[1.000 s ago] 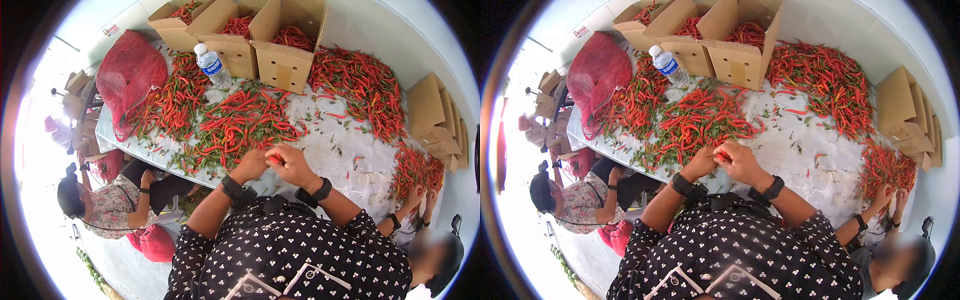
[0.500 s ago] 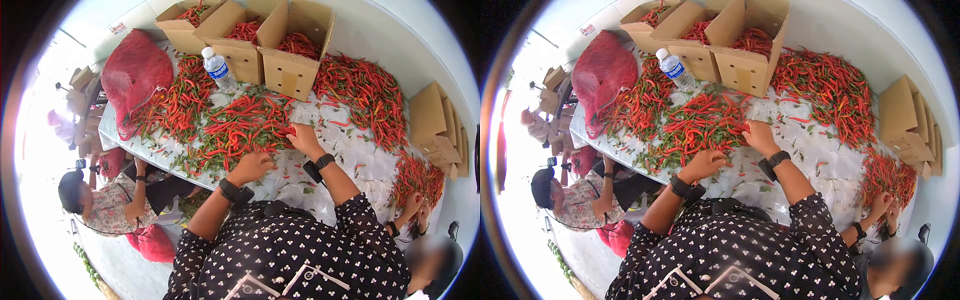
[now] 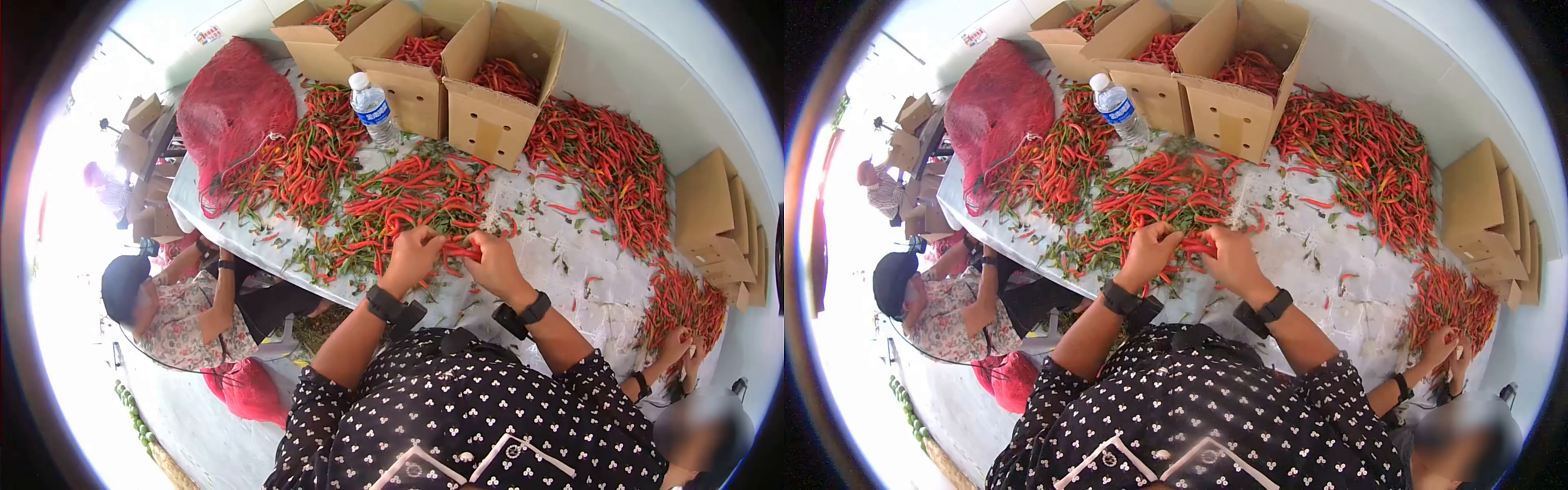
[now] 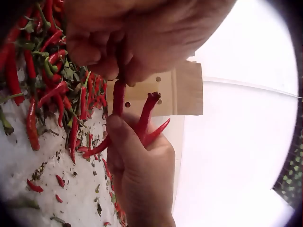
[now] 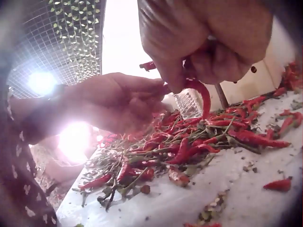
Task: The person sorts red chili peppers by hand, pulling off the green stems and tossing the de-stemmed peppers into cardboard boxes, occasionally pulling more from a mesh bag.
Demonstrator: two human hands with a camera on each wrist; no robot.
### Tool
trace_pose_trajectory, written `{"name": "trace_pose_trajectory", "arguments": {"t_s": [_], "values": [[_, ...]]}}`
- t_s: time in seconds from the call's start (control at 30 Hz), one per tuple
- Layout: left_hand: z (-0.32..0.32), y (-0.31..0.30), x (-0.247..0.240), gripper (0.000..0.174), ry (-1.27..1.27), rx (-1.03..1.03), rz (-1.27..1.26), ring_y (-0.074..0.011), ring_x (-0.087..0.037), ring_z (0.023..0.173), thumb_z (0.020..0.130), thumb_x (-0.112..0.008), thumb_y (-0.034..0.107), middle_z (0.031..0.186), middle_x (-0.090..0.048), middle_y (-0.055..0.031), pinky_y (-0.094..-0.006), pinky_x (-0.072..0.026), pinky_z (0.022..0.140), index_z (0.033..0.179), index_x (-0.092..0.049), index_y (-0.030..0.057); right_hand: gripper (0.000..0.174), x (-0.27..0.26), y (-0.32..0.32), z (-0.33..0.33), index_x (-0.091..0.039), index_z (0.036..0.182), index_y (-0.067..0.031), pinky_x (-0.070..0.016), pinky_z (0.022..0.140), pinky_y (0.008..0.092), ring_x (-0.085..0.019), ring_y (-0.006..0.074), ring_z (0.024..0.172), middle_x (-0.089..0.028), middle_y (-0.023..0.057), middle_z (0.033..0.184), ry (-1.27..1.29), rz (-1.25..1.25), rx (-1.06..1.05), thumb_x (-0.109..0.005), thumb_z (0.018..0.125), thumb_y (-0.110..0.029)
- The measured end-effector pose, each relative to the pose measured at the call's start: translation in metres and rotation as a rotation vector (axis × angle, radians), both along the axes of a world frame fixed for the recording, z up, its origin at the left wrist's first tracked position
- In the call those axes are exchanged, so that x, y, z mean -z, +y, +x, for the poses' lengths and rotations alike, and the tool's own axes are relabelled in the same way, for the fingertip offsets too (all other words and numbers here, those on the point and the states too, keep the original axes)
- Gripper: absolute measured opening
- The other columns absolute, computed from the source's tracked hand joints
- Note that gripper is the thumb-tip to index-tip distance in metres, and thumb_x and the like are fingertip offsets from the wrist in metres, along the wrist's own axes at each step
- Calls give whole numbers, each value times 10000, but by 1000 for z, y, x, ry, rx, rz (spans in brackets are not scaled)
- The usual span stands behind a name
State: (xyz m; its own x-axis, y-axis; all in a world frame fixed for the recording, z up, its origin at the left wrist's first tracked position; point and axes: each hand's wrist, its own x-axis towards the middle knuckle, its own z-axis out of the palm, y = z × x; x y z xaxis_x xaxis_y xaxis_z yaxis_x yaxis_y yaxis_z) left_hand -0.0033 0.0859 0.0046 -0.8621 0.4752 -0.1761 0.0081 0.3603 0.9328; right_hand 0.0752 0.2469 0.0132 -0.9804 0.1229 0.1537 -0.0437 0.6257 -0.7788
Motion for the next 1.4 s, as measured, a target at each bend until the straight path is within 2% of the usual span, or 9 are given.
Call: {"name": "trace_pose_trajectory", "arguments": {"t_s": [0.17,0.23,0.47,0.57,0.63,0.87,0.93,1.17,1.4], "values": [[1,-4,-4,159,-329,83,172,-41,-397,495,881,-514,166,605,-471,37,-211,-336,464,821,-548,22,256,7,-4,5,-560,906,4,-443,607,367,-571,320,677,-580,163,746,-38,-16,-177,-647,693,-107],[3,-3,-6,140,-714,150,470,-39,-332,472,905,-482,172,590,-397,54,-204,-297,457,838,-510,52,225,7,-6,7,-568,899,5,-441,601,336,-563,282,635,-576,147,733,-30,-167,-207,-634,707,-92],[3,-6,-11,151,-1020,323,592,-45,-313,461,916,-463,192,585,-357,58,-203,-261,441,849,-489,59,159,6,3,22,-580,854,5,-432,592,288,-539,196,608,-565,130,714,-45,-339,-218,-624,743,-99],[0,-3,-14,147,-1011,323,538,-49,-360,470,899,-486,182,591,-410,45,-203,-299,446,846,-518,48,162,1,10,21,-586,851,-10,-440,588,319,-549,242,610,-570,126,719,2,-301,-251,-625,722,-100],[-1,-1,-19,162,-369,319,-15,-50,-438,502,852,-524,186,579,-479,27,-205,-358,464,818,-577,37,170,0,19,20,-604,831,-36,-452,593,329,-566,256,648,-580,107,730,78,-23,-262,-642,667,-59],[5,1,-34,166,241,442,-90,-238,-574,591,764,-557,152,660,-590,-123,-344,-444,560,740,-610,-4,139,-10,24,20,-566,764,-58,-449,572,392,-559,303,661,-548,98,721,-13,252,-212,-638,648,-83],[6,1,-31,153,384,496,-180,-277,-593,644,762,-540,98,730,-601,-156,-362,-462,602,861,-613,6,97,-13,21,19,-561,747,-54,-466,586,416,-570,325,674,-560,113,736,-63,334,-217,-580,660,-94],[15,-3,-20,139,470,448,-206,-261,-584,638,777,-521,86,708,-592,-143,-352,-452,606,854,-604,4,95,-25,18,23,-554,739,-49,-468,581,402,-570,315,664,-554,112,726,-21,379,-250,-586,654,-77],[17,-11,-25,141,-131,395,55,-60,-488,654,827,-523,87,717,-562,-1,-248,-415,594,883,-589,-24,158,-14,25,25,-576,782,-49,-444,588,380,-552,318,691,-554,121,737,6,-1,-273,-616,630,-57]]}}
